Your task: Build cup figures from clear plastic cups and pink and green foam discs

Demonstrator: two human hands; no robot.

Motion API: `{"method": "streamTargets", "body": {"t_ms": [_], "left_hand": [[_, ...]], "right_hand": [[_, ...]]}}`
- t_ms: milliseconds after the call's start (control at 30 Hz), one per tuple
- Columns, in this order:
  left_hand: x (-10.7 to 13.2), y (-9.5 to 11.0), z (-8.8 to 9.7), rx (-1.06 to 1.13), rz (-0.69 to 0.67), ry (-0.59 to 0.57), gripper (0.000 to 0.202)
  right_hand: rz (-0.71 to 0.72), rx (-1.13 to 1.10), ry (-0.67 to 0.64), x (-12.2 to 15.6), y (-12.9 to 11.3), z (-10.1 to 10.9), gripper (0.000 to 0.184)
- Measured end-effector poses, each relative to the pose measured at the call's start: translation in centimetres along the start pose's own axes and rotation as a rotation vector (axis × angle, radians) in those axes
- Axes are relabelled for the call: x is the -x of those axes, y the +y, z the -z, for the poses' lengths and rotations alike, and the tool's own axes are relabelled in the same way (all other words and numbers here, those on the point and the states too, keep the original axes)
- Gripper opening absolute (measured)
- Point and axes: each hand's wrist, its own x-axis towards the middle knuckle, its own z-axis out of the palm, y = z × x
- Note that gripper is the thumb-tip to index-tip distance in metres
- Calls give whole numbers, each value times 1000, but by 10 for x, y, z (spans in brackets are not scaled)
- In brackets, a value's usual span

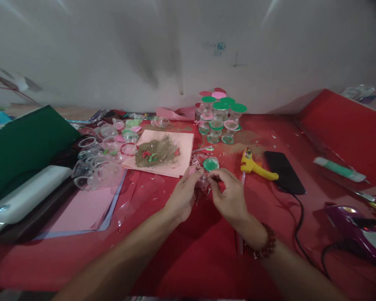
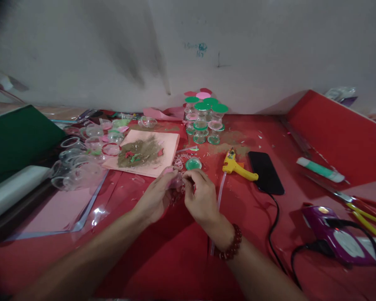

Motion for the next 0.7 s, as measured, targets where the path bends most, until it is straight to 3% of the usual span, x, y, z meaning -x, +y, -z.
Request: {"method": "streamTargets", "body": {"t_ms": [500, 700], "left_hand": [[2, 7, -2, 16, 80, 13, 23], [3, 5, -2, -6, 46, 25, 19]], "right_hand": [[15, -25, 27, 1, -2, 1, 13], [3, -39, 48, 2, -2, -1, 13]]}}
